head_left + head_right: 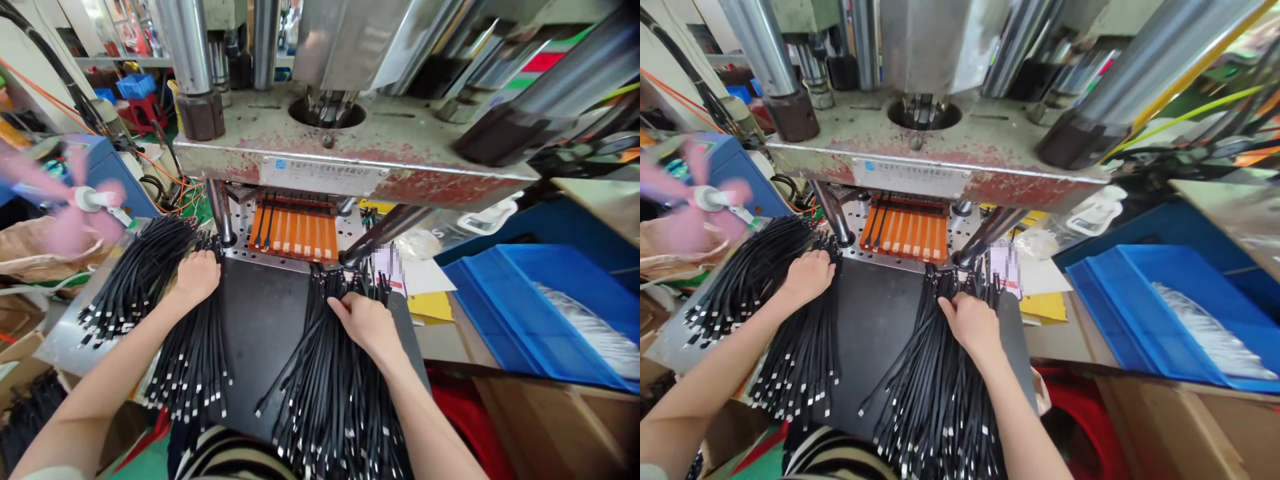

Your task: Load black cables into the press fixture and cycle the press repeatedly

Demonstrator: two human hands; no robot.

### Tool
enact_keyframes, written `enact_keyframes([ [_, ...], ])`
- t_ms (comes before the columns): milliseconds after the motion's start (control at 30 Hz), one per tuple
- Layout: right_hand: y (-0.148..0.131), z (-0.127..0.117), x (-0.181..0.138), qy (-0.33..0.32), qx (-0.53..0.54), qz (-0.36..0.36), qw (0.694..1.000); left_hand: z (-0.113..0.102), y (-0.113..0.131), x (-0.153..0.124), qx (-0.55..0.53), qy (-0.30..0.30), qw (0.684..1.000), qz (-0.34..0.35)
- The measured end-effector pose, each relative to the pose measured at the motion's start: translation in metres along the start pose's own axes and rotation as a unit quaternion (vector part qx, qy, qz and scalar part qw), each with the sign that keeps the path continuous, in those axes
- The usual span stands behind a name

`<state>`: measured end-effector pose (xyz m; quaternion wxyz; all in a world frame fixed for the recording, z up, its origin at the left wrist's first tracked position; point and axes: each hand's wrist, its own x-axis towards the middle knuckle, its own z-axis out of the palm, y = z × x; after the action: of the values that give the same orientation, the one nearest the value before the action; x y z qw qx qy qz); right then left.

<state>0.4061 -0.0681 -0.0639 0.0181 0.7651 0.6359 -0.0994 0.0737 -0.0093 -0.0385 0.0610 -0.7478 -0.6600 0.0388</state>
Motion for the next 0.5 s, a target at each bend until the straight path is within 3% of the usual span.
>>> enact_keyframes([
  [133, -0.005, 0.000, -0.002, 0.020, 0.074, 0.006, 0.997, 0.000, -0.012, 0.006, -0.074, -0.039, 0.995, -0.049],
  [300, -0.011, -0.013, -0.013, 0.139, 0.012, 0.016, 0.990, -0.017, -0.024, 0.004, -0.110, 0.001, 0.994, -0.027],
  [400, -0.030, -0.018, -0.017, 0.168, 0.135, -0.052, 0.975, -0.035, -0.014, -0.005, -0.052, 0.062, 0.996, -0.033],
  [500, -0.059, -0.024, -0.015, 0.165, 0.273, -0.153, 0.935, -0.051, 0.000, -0.012, 0.007, 0.113, 0.993, -0.044],
])
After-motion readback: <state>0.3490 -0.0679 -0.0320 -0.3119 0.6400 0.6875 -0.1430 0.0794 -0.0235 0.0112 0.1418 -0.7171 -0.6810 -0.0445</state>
